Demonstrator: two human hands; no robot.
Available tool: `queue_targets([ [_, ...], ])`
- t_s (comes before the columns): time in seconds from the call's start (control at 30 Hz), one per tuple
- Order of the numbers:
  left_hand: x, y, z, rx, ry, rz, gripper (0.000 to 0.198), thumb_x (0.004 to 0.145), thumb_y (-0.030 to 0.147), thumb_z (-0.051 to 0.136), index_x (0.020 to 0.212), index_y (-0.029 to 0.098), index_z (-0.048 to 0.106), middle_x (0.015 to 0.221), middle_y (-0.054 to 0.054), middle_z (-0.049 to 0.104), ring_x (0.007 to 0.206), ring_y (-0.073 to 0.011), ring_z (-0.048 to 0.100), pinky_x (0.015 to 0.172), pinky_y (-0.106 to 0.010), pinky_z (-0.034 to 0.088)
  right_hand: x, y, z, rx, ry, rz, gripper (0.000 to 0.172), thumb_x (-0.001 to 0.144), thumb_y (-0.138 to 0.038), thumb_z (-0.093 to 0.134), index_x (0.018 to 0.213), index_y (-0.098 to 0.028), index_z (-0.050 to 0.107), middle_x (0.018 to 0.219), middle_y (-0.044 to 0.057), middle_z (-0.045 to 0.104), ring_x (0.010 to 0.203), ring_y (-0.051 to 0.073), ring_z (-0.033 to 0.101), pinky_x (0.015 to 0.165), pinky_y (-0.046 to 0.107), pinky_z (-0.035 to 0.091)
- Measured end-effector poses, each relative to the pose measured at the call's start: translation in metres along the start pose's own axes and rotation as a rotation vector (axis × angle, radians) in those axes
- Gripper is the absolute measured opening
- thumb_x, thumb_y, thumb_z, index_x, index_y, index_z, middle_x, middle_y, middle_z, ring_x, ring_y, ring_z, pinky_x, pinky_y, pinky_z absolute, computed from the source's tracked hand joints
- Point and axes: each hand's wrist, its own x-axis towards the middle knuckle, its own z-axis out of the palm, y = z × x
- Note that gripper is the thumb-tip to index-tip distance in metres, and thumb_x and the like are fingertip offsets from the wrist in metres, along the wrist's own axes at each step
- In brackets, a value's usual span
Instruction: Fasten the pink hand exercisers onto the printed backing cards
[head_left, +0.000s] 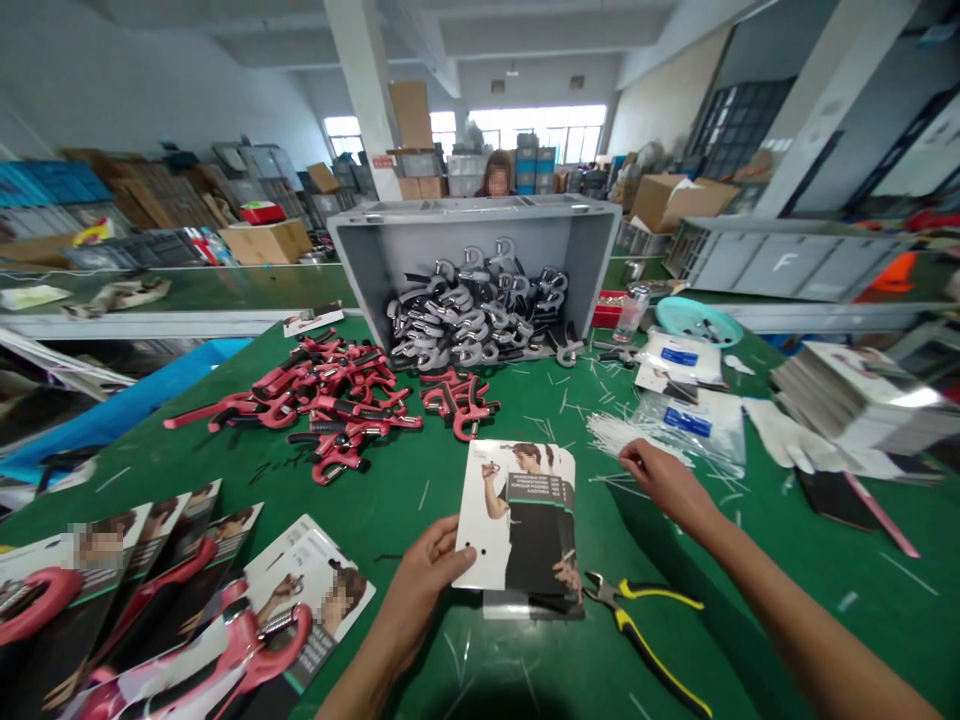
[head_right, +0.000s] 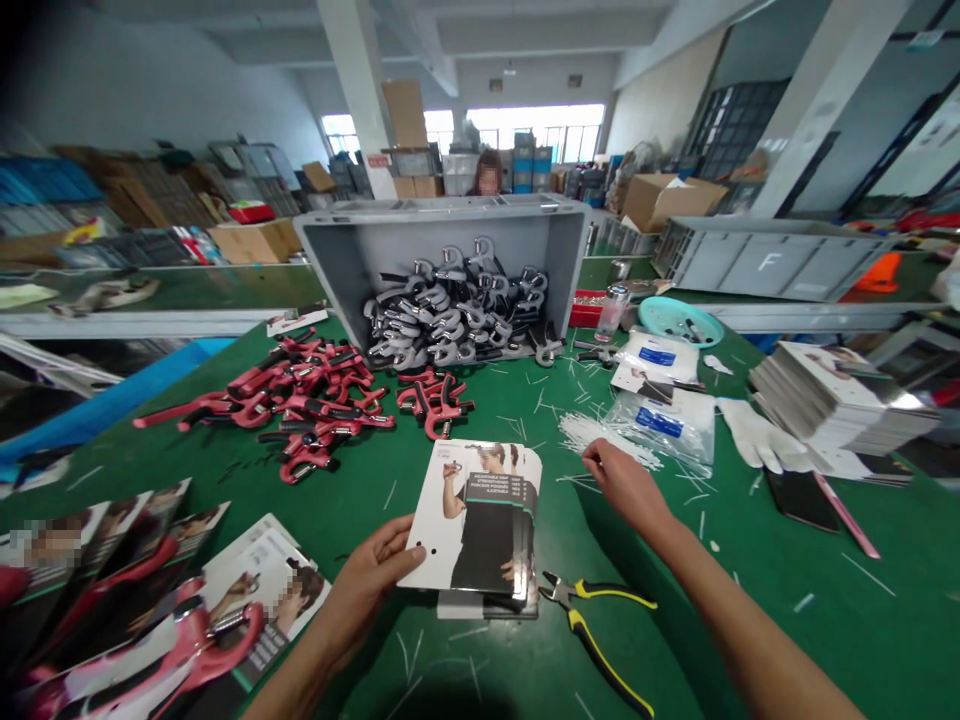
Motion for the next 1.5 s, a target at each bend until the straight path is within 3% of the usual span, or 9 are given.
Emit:
queue_targets([
  [0.1, -0.001, -0.002, -0.008, 0.043, 0.001, 0.012, 0.055, 0.071, 0.034, 0.077, 0.118, 0.012, 0.061, 0.109, -0.014, 0.072, 0.074, -0.0202, 0.068, 0.052, -0.025, 0.051, -0.014, 0.004, 0.009, -0.002, -0.006, 0.082, 0.007, 0.083, -0.025, 0.061, 0.082, -0.018, 0.061, 0.088, 0.014, 0.066, 0.076, 0.026, 0.063, 0.063, 0.033, 0.042],
  [0.2, 0.002, -0.003, -0.008, 0.069, -0.006, 0.036, 0.055, 0.071, 0.035, 0.076, 0.117, 0.010, 0.060, 0.104, -0.014, 0.072, 0.067, -0.0175, 0.065, 0.046, -0.023, 0.049, -0.021, 0.009, 0.019, 0.058, -0.013, 0.130, 0.007, 0.079, -0.020, 0.060, 0.073, -0.017, 0.061, 0.083, 0.015, 0.066, 0.074, 0.025, 0.063, 0.062, 0.033, 0.041],
  [0.37, 0.001, 0.003, -0.008, 0.081, -0.029, 0.062, 0.053, 0.071, 0.036, 0.077, 0.115, 0.010, 0.062, 0.093, -0.011, 0.073, 0.058, -0.0131, 0.060, 0.044, -0.021, 0.047, -0.005, 0.015, -0.007, 0.276, -0.017, 0.141, 0.018, 0.085, -0.035, 0.057, 0.086, -0.019, 0.064, 0.072, 0.004, 0.066, 0.060, 0.017, 0.058, 0.057, 0.028, 0.043],
  [0.47, -0.004, 0.005, -0.013, 0.080, -0.009, 0.070, 0.052, 0.073, 0.037, 0.077, 0.116, 0.011, 0.062, 0.089, -0.008, 0.072, 0.056, -0.0117, 0.059, 0.043, -0.020, 0.045, 0.000, 0.004, -0.027, 0.699, 0.049, 0.157, 0.029, 0.084, -0.045, 0.063, 0.099, -0.021, 0.063, 0.079, 0.002, 0.066, 0.058, 0.013, 0.054, 0.054, 0.025, 0.044],
  [0.6, -0.009, 0.006, -0.020, 0.041, 0.031, 0.071, 0.052, 0.076, 0.040, 0.075, 0.117, 0.011, 0.061, 0.078, -0.004, 0.069, 0.049, -0.0098, 0.053, 0.039, -0.020, 0.042, -0.002, -0.031, -0.019, 1.390, -0.020, 0.208, 0.037, 0.072, -0.040, 0.080, 0.103, -0.022, 0.070, 0.094, 0.003, 0.068, 0.079, 0.014, 0.062, 0.074, 0.027, 0.052],
  [0.73, -0.009, 0.010, -0.024, -0.016, 0.084, 0.063, 0.055, 0.070, 0.034, 0.081, 0.118, 0.013, 0.063, 0.100, -0.010, 0.072, 0.080, -0.0184, 0.067, 0.064, -0.025, 0.054, -0.001, -0.068, 0.003, 1.630, -0.001, 0.259, 0.039, 0.066, -0.032, 0.087, 0.101, -0.021, 0.073, 0.092, 0.002, 0.068, 0.081, 0.012, 0.061, 0.079, 0.025, 0.053],
  [0.83, -0.007, 0.013, -0.027, 0.002, 0.122, 0.071, 0.048, 0.068, 0.033, 0.082, 0.110, 0.014, 0.067, 0.105, -0.011, 0.073, 0.094, -0.0220, 0.067, 0.078, -0.027, 0.053, 0.000, -0.093, 0.010, 1.665, 0.032, 0.279, 0.028, 0.071, -0.034, 0.084, 0.093, -0.021, 0.074, 0.077, -0.002, 0.062, 0.066, 0.008, 0.054, 0.063, 0.021, 0.051],
  [1.13, -0.010, -0.002, -0.027, 0.055, 0.091, 0.100, 0.042, 0.071, 0.040, 0.077, 0.101, 0.012, 0.067, 0.090, -0.009, 0.072, 0.069, -0.0178, 0.063, 0.055, -0.026, 0.053, -0.015, -0.166, 0.002, 1.451, -0.185, 0.170, 0.028, 0.079, -0.041, 0.075, 0.090, -0.015, 0.073, 0.063, -0.002, 0.056, 0.053, 0.009, 0.048, 0.052, 0.023, 0.040],
  [1.5, -0.010, -0.011, -0.033, 0.098, 0.042, 0.123, 0.039, 0.078, 0.037, 0.072, 0.108, 0.013, 0.065, 0.093, -0.008, 0.071, 0.070, -0.0160, 0.062, 0.059, -0.026, 0.054, -0.035, -0.172, 0.003, 1.367, -0.348, 0.021, 0.033, 0.088, -0.052, 0.061, 0.084, -0.020, 0.057, 0.062, -0.004, 0.057, 0.054, 0.012, 0.054, 0.056, 0.025, 0.044],
])
